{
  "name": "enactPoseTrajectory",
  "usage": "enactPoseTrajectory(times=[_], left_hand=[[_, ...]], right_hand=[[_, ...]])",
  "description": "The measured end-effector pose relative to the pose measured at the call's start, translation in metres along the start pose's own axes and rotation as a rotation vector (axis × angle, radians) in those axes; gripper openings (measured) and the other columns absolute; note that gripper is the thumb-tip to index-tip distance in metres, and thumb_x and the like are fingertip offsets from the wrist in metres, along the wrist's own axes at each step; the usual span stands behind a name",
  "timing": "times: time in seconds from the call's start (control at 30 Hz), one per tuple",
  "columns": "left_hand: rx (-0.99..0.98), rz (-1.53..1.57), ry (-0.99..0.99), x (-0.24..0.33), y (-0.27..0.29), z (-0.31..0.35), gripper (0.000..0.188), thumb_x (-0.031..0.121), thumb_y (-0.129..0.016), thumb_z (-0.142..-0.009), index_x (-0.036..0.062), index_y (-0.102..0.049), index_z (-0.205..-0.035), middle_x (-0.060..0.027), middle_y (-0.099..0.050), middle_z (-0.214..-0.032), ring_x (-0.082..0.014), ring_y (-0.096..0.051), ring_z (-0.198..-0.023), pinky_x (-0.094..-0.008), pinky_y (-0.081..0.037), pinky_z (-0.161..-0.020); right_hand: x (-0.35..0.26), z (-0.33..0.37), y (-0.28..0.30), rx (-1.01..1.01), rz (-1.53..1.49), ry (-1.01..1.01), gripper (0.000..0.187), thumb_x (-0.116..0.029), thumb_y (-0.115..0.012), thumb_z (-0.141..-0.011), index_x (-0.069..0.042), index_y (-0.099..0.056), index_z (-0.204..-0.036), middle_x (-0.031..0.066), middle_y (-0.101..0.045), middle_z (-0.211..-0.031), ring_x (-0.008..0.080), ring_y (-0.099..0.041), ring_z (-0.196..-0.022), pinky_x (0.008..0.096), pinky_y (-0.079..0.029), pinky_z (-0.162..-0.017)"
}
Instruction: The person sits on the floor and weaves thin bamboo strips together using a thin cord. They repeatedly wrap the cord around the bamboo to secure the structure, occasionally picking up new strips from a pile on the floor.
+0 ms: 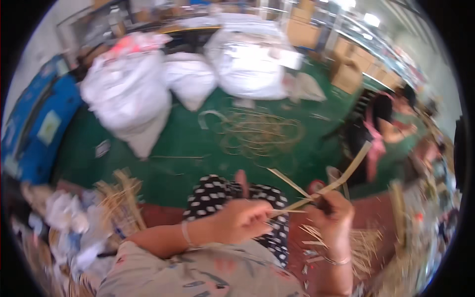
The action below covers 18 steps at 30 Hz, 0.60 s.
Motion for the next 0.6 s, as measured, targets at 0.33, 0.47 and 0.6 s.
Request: enactPoseTrajectory(times=[0.33, 0.47, 0.6], left_hand=[[0.88, -0.5, 0.482, -0.087, 0.136, 0.146, 0.02, 0.021, -0.046, -0.085, 0.0035, -0.054, -0.079, -0.0126, -0.054, -0.066, -0.0258, -0.055, -0.059, -0.0344, -0.044, -0.055], [1.341, -0.21, 0.78, -0.143, 0.194, 0.284, 0.025, 0.025, -0.047, -0.084, 0.0029, -0.058, -0.079, -0.0082, -0.055, -0.057, -0.0179, -0.055, -0.053, -0.0314, -0.043, -0.051], [1.408, -0.534, 1.051, -0.194, 0.209, 0.414, 0.029, 0.028, -0.051, -0.08, 0.0008, -0.058, -0.085, -0.0164, -0.061, -0.07, -0.0301, -0.059, -0.069, -0.0391, -0.046, -0.063]], right_hand=[[0.095, -0.012, -0.008, 0.154, -0.52, -0.064, 0.029, -0.013, -0.068, -0.072, -0.001, -0.054, -0.094, -0.0001, -0.053, -0.076, 0.0067, -0.05, -0.07, 0.0191, -0.042, -0.059], [0.19, 0.012, 0.0, 0.153, -0.432, -0.522, 0.018, -0.007, -0.062, -0.074, -0.002, -0.052, -0.088, 0.0012, -0.052, -0.074, 0.0089, -0.051, -0.064, 0.0199, -0.042, -0.054], [0.226, 0.04, -0.023, 0.21, -0.519, -0.719, 0.011, -0.005, -0.058, -0.076, -0.003, -0.051, -0.084, 0.0031, -0.053, -0.071, 0.0103, -0.05, -0.056, 0.022, -0.04, -0.046]])
Point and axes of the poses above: each hand's wrist, its own z-axis away from the middle knuckle, its own y-axis out of the back of the hand, x = y × z, the point moved 6 cm from there along -z, towards the middle knuckle
